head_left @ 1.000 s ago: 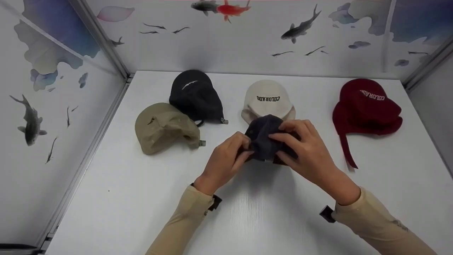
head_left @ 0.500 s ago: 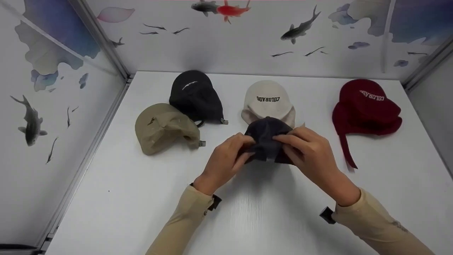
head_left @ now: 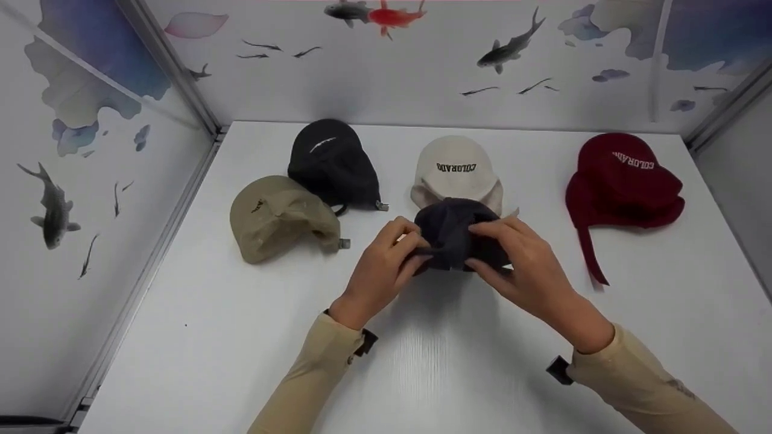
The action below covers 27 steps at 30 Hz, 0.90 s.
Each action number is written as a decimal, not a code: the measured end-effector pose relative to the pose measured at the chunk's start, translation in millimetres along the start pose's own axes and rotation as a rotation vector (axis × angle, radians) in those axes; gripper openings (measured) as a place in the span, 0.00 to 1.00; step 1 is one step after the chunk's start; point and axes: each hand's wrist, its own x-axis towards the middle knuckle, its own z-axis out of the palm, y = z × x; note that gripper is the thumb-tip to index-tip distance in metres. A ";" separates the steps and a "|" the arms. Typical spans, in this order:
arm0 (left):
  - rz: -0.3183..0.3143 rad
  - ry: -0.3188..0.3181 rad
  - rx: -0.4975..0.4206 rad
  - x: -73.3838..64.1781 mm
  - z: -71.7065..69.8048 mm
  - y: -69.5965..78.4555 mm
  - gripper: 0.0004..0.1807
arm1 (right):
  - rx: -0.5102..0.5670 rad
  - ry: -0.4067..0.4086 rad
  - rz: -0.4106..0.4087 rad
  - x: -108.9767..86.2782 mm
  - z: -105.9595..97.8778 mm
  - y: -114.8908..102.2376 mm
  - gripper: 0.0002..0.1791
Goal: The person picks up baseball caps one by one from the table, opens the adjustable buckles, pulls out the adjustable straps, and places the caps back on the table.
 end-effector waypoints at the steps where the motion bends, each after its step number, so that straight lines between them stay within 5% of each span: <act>1: 0.005 0.004 0.002 0.2 0.1 0.2 0.07 | -0.016 -0.020 0.001 -0.3 0.3 0.7 0.27; 9: -0.011 0.017 -0.002 -0.3 1.6 0.9 0.10 | -0.091 -0.140 -0.021 -2.3 5.5 9.1 0.17; 27: -0.086 0.064 0.160 2.5 -3.5 1.8 0.10 | 0.107 -0.035 0.029 1.1 4.3 -3.0 0.10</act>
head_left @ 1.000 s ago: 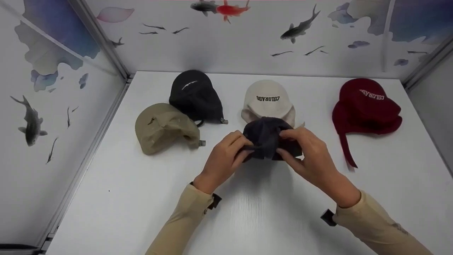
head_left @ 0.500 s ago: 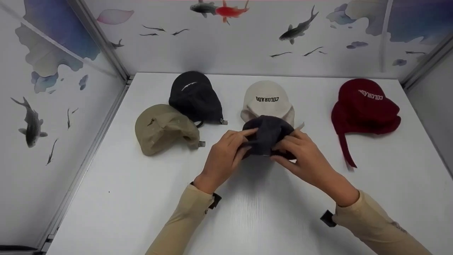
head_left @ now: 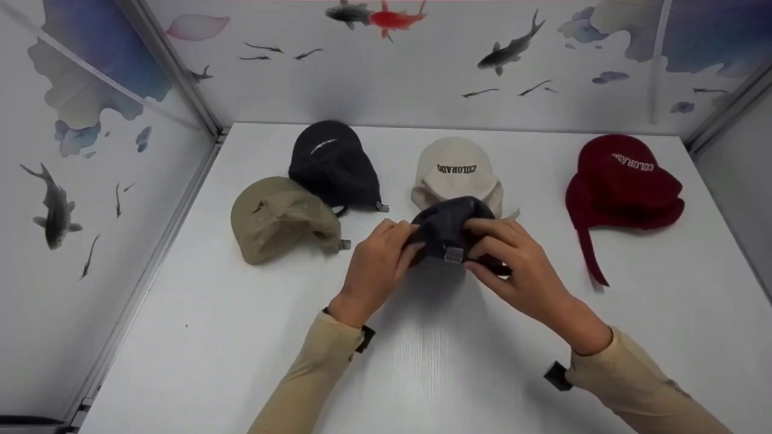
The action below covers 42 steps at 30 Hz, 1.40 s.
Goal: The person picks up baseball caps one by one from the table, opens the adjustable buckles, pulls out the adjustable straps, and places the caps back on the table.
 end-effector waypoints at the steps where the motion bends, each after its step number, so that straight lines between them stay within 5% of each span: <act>1: -0.002 -0.001 0.009 -0.1 -0.1 -0.1 0.10 | 0.000 -0.001 0.001 0.0 0.4 -0.2 0.10; 12: -0.021 -0.022 0.034 -3.4 1.8 -2.6 0.12 | -0.053 -0.062 0.023 -5.1 5.5 1.6 0.04; 20: -0.042 -0.030 0.012 -5.1 2.1 -3.7 0.12 | 0.151 -0.053 0.199 -2.0 7.3 1.0 0.12; 28: -0.035 0.130 -0.043 -4.7 7.4 -4.0 0.14 | 0.434 -0.019 0.432 3.7 6.3 -2.7 0.13; 34: 0.007 0.264 0.018 -4.7 8.8 5.3 0.15 | 0.475 0.012 0.496 8.0 7.7 -6.7 0.11; 42: -0.020 0.118 -0.052 -3.8 9.9 22.3 0.10 | 0.488 0.039 0.505 10.6 11.1 -9.4 0.11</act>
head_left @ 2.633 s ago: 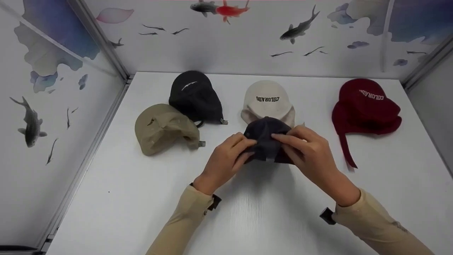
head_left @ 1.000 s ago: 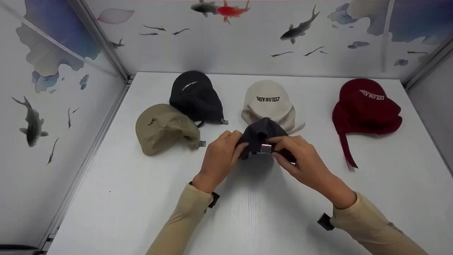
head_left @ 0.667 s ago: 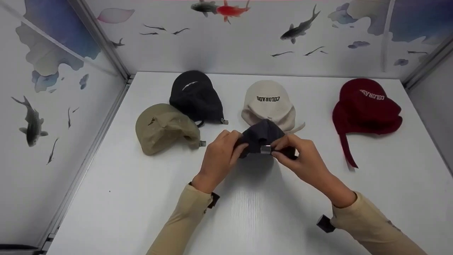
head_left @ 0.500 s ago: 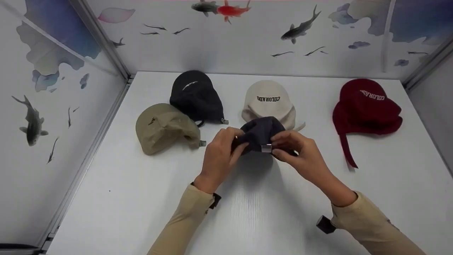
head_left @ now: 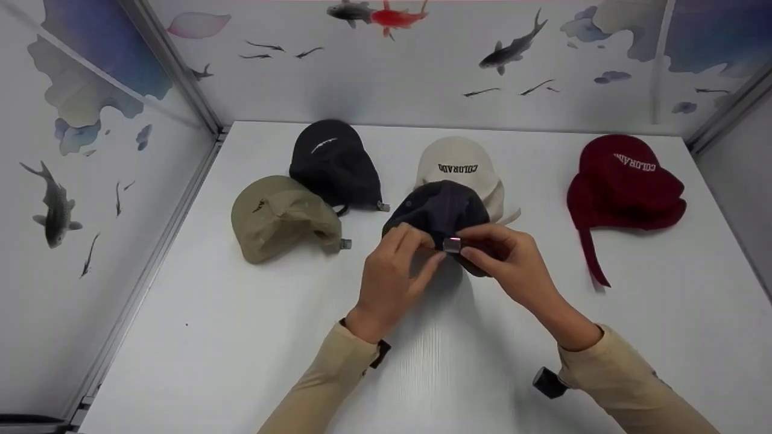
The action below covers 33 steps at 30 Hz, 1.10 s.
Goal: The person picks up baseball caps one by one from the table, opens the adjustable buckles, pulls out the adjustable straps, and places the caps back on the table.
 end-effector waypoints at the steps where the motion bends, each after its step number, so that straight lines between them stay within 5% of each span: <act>1: -0.015 -0.013 -0.001 0.2 0.8 1.3 0.11 | 0.005 0.000 -0.002 0.0 0.4 0.0 0.11; 8: -0.092 -0.059 0.008 -0.2 7.5 5.4 0.21 | 0.064 -0.019 0.003 -2.0 3.2 3.7 0.09; 15: -0.146 -0.079 0.002 -0.3 10.2 8.0 0.18 | 0.086 -0.004 0.037 -2.2 5.9 7.5 0.07; 33: -0.117 -0.083 0.019 0.7 10.0 9.2 0.15 | 0.039 -0.019 0.045 -2.3 4.9 12.3 0.06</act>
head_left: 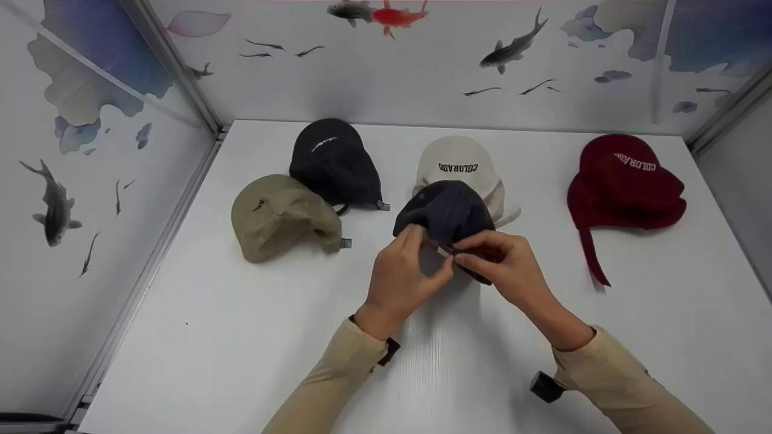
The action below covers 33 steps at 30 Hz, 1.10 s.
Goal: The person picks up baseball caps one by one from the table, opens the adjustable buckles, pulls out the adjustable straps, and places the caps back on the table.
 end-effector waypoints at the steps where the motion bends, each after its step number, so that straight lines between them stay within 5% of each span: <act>1: 0.001 -0.001 0.000 0.1 0.0 -0.2 0.15 | 0.002 -0.002 -0.001 0.0 -0.1 -0.1 0.06; 33: -0.008 -0.030 -0.019 0.9 -3.3 -0.1 0.13 | 0.038 -0.027 0.037 -0.8 -1.0 0.2 0.06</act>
